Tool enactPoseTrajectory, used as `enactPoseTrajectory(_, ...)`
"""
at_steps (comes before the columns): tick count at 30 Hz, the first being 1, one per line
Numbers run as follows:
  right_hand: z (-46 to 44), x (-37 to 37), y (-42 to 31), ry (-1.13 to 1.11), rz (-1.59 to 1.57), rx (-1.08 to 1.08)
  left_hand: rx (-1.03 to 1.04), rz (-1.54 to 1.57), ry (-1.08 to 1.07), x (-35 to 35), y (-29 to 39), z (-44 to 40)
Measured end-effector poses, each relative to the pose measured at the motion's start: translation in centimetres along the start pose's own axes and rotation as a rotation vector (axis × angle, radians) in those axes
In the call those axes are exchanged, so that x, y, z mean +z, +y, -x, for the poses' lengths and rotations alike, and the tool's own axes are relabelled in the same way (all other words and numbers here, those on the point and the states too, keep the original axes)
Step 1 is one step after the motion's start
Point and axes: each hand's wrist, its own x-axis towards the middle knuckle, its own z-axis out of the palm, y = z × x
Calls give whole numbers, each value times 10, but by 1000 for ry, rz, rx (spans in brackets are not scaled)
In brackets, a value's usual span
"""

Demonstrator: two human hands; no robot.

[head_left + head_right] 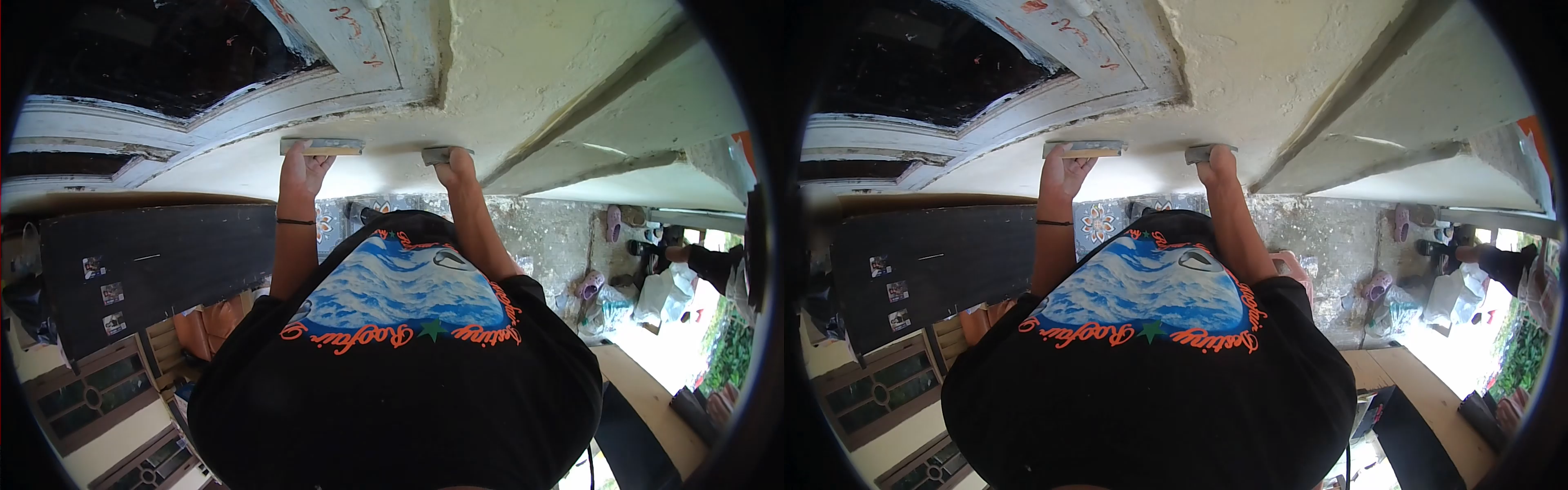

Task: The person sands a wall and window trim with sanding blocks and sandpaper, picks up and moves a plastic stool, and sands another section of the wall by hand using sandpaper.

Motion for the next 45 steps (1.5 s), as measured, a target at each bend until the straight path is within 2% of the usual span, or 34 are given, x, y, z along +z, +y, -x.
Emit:
enactPoseTrajectory(3, 10, 17, -5, -21, 40, 9, 22, -40, 9, -7, 2, 4)
enactPoseTrajectory(5, 0, 9, 4, 80, 30, -49, 15, -20, 61, -11, -2, 4)
enactPoseTrajectory(7, -16, -7, 14, 71, 41, -48, 25, 8, 59, -14, -5, 3)
enactPoseTrajectory(9, -10, -5, 12, 27, -77, 26, -42, 37, 72, -13, -5, 5)
enactPoseTrajectory(11, 8, 21, 2, 19, -38, 65, -19, 19, 115, -9, 2, 11)
enactPoseTrajectory(14, -1, 15, 10, -2, 63, -27, -3, 31, 121, -12, 0, 5)
enactPoseTrajectory(17, -8, 2, 29, 18, 126, -66, 21, -29, 141, -13, -5, 1)
enactPoseTrajectory(18, -24, -12, 36, 56, 51, -9, 28, -101, 162, -13, -7, -1)
enactPoseTrajectory(22, 14, 35, -1, 8, 93, 107, 59, -207, 180, -7, -9, 4)
enactPoseTrajectory(25, -11, 9, 19, -8, 107, 10, 3, -210, 165, -18, -15, -4)
enactPoseTrajectory(27, -31, -10, 37, 6, 20, 17, -15, -178, 165, -20, -20, -5)
enactPoseTrajectory(31, 5, 28, 8, -112, 82, 131, -23, -134, 144, -17, -13, -1)
enactPoseTrajectory(35, -14, 11, 29, -54, 126, 3, -71, -51, 122, -25, -17, -16)
enactPoseTrajectory(38, -26, -8, 35, -22, 56, 101, -75, -27, 139, -25, -21, -18)
enactPoseTrajectory(40, 1, 25, 10, -75, 45, 195, -56, -40, 145, -24, -18, -18)
enactPoseTrajectory(43, 13, 39, 8, -55, 177, 169, -53, -27, 123, -34, -27, -18)
enactPoseTrajectory(45, -5, 22, 29, -13, 187, 157, -62, 26, 130, -40, -31, -22)
